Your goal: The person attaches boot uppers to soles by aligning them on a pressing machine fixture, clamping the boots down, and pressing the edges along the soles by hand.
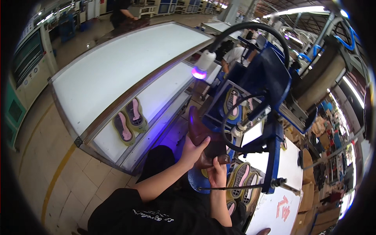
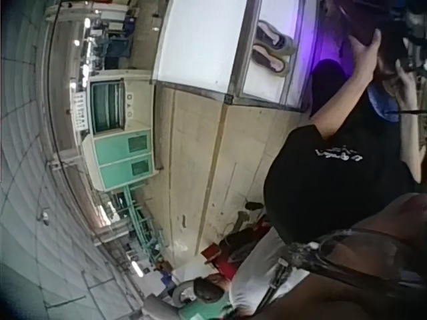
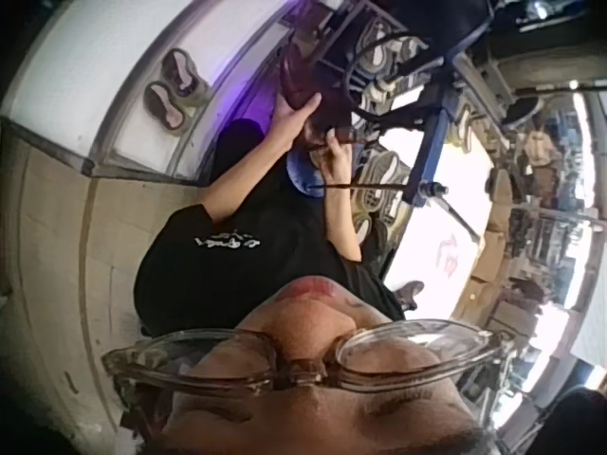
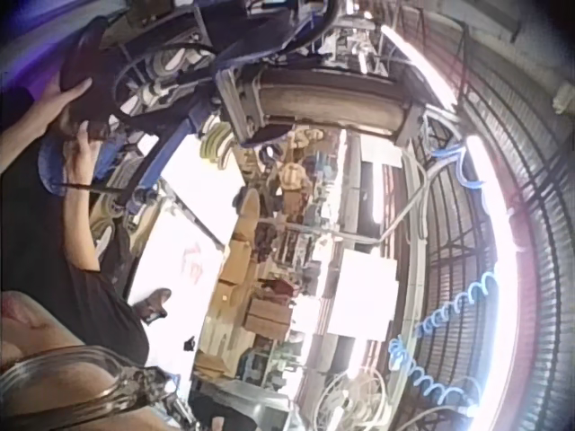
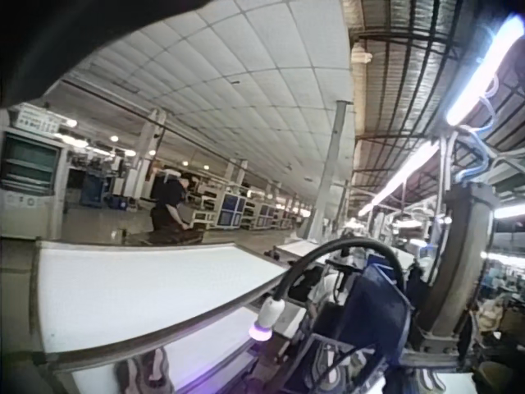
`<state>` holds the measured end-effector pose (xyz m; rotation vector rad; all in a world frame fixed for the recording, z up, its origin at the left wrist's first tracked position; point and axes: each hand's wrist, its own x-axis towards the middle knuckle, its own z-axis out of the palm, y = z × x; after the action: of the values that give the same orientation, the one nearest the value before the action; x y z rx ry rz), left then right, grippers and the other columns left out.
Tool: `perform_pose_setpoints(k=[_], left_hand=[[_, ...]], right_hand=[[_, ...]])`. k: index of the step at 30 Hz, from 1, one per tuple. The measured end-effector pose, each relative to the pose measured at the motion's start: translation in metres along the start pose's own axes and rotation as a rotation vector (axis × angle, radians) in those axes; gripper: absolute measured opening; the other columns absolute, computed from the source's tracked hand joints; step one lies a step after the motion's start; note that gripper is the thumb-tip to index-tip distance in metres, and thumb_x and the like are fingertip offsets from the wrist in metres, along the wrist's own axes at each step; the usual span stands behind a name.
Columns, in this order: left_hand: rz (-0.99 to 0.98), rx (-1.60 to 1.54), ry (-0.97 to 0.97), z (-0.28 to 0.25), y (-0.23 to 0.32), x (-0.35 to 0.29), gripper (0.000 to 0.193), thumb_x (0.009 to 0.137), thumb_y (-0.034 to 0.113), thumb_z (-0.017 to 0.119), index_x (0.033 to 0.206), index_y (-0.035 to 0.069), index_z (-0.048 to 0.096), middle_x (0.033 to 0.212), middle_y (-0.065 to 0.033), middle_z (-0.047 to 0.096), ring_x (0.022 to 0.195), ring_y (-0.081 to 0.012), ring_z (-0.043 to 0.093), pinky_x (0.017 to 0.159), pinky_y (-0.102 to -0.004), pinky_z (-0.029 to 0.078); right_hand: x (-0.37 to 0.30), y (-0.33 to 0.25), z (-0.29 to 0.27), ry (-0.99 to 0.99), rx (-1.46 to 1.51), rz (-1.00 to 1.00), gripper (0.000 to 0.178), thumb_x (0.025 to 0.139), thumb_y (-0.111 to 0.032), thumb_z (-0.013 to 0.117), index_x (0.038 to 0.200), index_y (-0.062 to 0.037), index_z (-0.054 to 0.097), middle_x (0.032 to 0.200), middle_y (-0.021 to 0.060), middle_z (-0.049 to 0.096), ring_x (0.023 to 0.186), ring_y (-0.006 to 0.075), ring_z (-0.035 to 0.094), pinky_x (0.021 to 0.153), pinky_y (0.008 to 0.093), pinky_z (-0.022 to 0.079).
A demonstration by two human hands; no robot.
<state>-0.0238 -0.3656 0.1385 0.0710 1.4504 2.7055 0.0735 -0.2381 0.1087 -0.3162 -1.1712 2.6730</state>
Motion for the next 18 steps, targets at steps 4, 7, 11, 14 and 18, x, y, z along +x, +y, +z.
perform_pose_setpoints(k=[4, 7, 11, 14, 18], left_hand=[[-0.005, -0.044, -0.084, -0.03, 0.005, 0.002, 0.06, 0.092, 0.02, 0.081, 0.14, 0.005, 0.05, 0.125, -0.0057, 0.063, 0.117, -0.0171, 0.06, 0.103, -0.0337, 0.048], [-0.075, -0.137, -0.24, -0.071, 0.007, 0.007, 0.056, 0.092, 0.017, 0.08, 0.14, 0.005, 0.052, 0.128, -0.0062, 0.064, 0.121, -0.0177, 0.06, 0.106, -0.0332, 0.047], [-0.242, -0.518, -0.586, -0.098, 0.008, 0.02, 0.069, 0.1, 0.028, 0.067, 0.157, 0.008, 0.035, 0.159, -0.0123, 0.043, 0.142, -0.0327, 0.045, 0.117, -0.0538, 0.037], [-0.403, -0.758, -0.744, -0.094, -0.002, 0.036, 0.084, 0.103, 0.052, 0.05, 0.167, 0.016, 0.009, 0.175, -0.0102, 0.006, 0.157, -0.0431, 0.015, 0.121, -0.0721, 0.014], [-0.399, -1.916, -0.724, -0.054, 0.006, 0.06, 0.076, 0.105, 0.048, 0.05, 0.166, 0.016, 0.018, 0.175, -0.0072, 0.0, 0.16, -0.0353, 0.0, 0.123, -0.0707, 0.003]], right_hand=[[0.008, 0.005, -0.046, -0.257, -0.256, 0.03, 0.065, 0.1, -0.03, 0.07, 0.151, -0.0012, 0.043, 0.134, 0.0061, 0.062, 0.119, 0.0191, 0.061, 0.098, 0.0325, 0.049], [-0.004, -0.013, -0.021, -0.426, -0.615, -0.131, 0.097, 0.095, -0.055, 0.068, 0.157, 0.0083, 0.029, 0.152, 0.02, 0.051, 0.138, 0.0283, 0.053, 0.113, 0.0415, 0.043], [-0.027, -0.032, -0.03, -0.383, -0.432, -0.079, 0.103, 0.093, -0.061, 0.065, 0.157, 0.01, 0.026, 0.157, 0.0304, 0.041, 0.147, 0.0388, 0.041, 0.121, 0.048, 0.035], [-0.046, -0.041, -0.045, -0.181, -0.396, -0.137, 0.092, 0.097, -0.055, 0.064, 0.155, 0.0094, 0.033, 0.151, 0.0272, 0.05, 0.139, 0.0342, 0.053, 0.117, 0.0465, 0.041], [-0.066, -0.043, -0.087, 0.0, -0.418, -0.139, 0.072, 0.103, -0.042, 0.061, 0.151, 0.0075, 0.041, 0.144, 0.0245, 0.058, 0.133, 0.032, 0.058, 0.113, 0.0437, 0.046]])
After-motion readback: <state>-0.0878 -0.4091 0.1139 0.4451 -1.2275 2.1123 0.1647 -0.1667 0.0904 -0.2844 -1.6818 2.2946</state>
